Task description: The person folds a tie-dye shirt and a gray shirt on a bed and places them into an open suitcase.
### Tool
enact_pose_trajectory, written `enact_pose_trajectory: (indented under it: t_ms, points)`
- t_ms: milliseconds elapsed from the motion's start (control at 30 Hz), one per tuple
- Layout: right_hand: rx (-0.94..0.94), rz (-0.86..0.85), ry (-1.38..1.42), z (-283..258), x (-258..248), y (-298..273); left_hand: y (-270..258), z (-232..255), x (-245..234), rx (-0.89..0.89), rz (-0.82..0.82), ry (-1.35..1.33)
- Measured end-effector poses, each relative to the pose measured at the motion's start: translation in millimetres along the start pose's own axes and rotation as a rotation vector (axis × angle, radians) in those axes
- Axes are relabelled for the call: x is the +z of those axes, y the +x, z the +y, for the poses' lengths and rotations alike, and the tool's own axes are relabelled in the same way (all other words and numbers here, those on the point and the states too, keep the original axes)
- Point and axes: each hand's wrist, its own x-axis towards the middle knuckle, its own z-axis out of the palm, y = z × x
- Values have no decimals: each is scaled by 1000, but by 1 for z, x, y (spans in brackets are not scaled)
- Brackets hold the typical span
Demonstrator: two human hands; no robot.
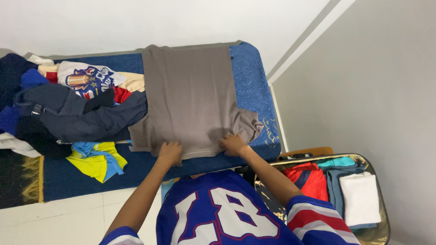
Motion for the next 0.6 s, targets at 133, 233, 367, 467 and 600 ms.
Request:
enact_pose_trajectory:
  t_ms: [133, 233, 367, 467, 600]
  points:
    - [-46, 244, -97, 9, 33, 1, -8, -15, 12, 45, 194, 163]
    - [-67, 320, -124, 19, 55, 8, -4, -26, 28, 77, 213, 168]
    - [-118, 348, -91, 27, 60, 15, 4, -36, 44, 171, 135, 71]
    - [-167, 164, -84, 31, 45, 13, 4, -35, 38, 126, -65, 11]
    - [-90, -116, -28, 11, 5, -2, -6, -16, 0, 81, -341, -55]
